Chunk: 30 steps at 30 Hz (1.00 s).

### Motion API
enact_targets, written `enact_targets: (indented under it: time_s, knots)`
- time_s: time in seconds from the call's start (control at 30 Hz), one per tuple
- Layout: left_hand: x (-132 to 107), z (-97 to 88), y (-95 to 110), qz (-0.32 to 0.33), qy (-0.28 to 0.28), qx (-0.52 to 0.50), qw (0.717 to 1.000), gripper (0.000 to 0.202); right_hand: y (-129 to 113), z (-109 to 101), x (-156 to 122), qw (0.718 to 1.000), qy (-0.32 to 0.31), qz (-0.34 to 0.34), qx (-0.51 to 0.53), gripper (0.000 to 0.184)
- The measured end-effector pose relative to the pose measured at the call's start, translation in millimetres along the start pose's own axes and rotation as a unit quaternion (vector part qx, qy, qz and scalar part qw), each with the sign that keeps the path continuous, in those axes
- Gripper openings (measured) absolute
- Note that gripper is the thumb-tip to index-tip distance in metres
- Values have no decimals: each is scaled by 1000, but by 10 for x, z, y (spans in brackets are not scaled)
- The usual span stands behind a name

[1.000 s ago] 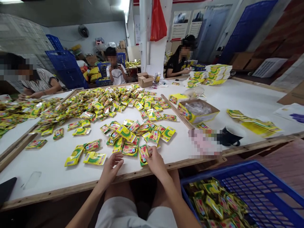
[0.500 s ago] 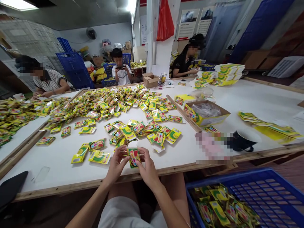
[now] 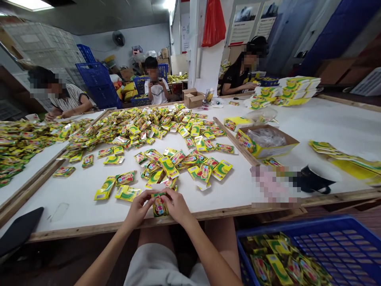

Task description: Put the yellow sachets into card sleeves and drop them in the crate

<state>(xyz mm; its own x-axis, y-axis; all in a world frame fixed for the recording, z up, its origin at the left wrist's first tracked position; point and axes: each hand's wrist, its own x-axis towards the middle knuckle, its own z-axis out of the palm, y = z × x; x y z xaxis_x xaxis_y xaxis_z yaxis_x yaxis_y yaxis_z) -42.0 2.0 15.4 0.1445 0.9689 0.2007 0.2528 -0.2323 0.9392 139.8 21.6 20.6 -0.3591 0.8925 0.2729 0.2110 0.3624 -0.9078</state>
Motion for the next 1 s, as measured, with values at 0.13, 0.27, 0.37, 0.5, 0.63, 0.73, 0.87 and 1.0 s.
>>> enact_targets:
  time_s: [0.13,0.27,0.37,0.5,0.63,0.73,0.87,1.0]
  knots:
    - [25,73,-7,9,52,-48,997,23,32,22,98,998,60,9,33,15]
    - [22,117,40,4,52,-57,997,22,-1,21,90,997,55,-11,45,17]
    - [9,119,85,0,58,-40,998,16,-75,16,67,998,56,-21,18,11]
    - [41,140,114,-30,94,-53,994,19,-154,15,120,997,71,9,-9,11]
    - [102,143,91,-55,108,-78,990,20,-167,-22,195,998,54,38,-17,12]
    - [93,130,69,-55,95,-84,990,21,-138,-9,170,998,40,41,-9,13]
    - [-3,117,65,-22,63,-63,996,21,-127,56,49,999,24,30,25,12]
    - [-90,52,37,10,55,-10,998,28,-254,-355,-200,995,83,20,-54,17]
